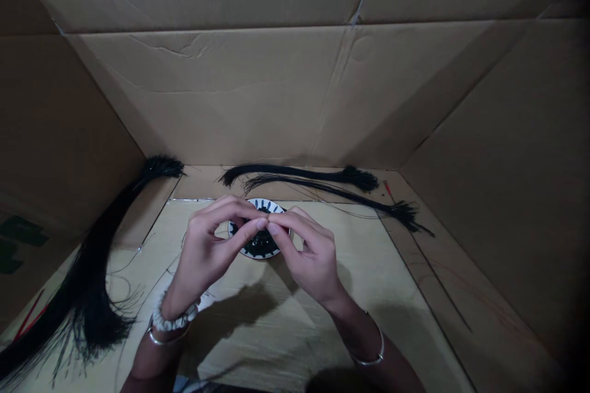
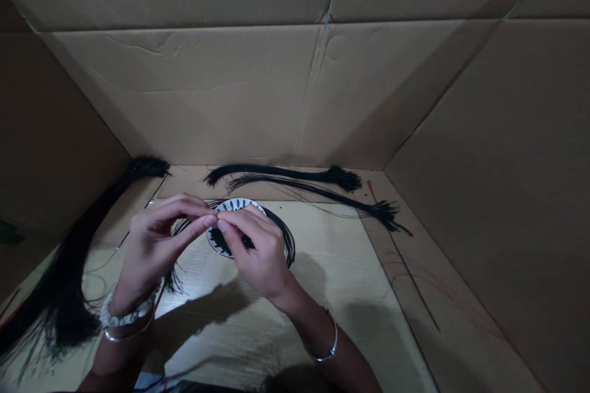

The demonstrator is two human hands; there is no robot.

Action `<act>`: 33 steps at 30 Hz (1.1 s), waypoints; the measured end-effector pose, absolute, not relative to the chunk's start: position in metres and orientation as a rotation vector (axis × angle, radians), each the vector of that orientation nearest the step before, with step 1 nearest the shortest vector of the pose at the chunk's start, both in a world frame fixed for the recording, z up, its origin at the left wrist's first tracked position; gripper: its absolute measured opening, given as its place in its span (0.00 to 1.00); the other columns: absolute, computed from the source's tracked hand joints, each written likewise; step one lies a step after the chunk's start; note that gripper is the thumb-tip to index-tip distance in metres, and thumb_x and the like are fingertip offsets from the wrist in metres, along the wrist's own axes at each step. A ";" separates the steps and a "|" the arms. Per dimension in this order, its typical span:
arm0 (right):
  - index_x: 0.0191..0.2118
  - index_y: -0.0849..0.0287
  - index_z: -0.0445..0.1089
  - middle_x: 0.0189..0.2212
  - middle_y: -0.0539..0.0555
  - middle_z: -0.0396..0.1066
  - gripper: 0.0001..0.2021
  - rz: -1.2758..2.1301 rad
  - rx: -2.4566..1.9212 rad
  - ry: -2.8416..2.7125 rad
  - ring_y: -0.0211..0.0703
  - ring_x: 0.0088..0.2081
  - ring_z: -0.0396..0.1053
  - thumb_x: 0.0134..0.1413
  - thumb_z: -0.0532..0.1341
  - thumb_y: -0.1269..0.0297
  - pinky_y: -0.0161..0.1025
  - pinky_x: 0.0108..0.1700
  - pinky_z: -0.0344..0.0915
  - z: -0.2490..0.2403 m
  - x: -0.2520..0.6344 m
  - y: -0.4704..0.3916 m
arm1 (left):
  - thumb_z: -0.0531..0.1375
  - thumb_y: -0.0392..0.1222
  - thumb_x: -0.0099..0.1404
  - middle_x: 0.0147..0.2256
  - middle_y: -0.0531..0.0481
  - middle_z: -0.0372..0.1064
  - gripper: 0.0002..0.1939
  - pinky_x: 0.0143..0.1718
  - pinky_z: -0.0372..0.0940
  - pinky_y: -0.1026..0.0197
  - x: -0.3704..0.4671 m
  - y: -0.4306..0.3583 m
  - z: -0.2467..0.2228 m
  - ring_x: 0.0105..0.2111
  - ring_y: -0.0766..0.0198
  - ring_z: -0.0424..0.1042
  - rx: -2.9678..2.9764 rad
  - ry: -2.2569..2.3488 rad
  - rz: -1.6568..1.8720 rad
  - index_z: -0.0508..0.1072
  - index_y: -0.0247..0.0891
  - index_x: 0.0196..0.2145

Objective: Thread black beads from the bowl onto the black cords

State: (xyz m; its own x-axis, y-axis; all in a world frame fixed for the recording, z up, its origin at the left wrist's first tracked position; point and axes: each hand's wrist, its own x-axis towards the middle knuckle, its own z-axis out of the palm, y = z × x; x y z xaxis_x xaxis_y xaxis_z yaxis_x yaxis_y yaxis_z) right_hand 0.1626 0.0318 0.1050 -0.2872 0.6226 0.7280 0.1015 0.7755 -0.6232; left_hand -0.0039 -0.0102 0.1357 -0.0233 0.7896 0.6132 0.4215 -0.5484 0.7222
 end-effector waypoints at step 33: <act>0.43 0.56 0.75 0.37 0.53 0.80 0.09 0.535 -0.352 -1.842 0.41 0.35 0.74 0.63 0.62 0.76 0.42 0.37 0.70 0.108 0.165 0.032 | 0.70 0.32 0.61 0.33 0.54 0.78 0.05 0.40 0.68 0.63 -0.011 -0.013 0.136 0.36 0.66 0.75 1.804 1.145 1.543 0.80 0.41 0.34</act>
State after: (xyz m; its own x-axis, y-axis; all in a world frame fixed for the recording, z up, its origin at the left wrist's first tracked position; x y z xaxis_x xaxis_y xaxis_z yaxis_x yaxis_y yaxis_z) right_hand 0.1647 0.0321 0.1080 -0.3260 0.4885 0.8094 -0.0213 0.8522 -0.5228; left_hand -0.0114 -0.0127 0.1359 0.0033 0.8412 0.5407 0.2737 -0.5208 0.8086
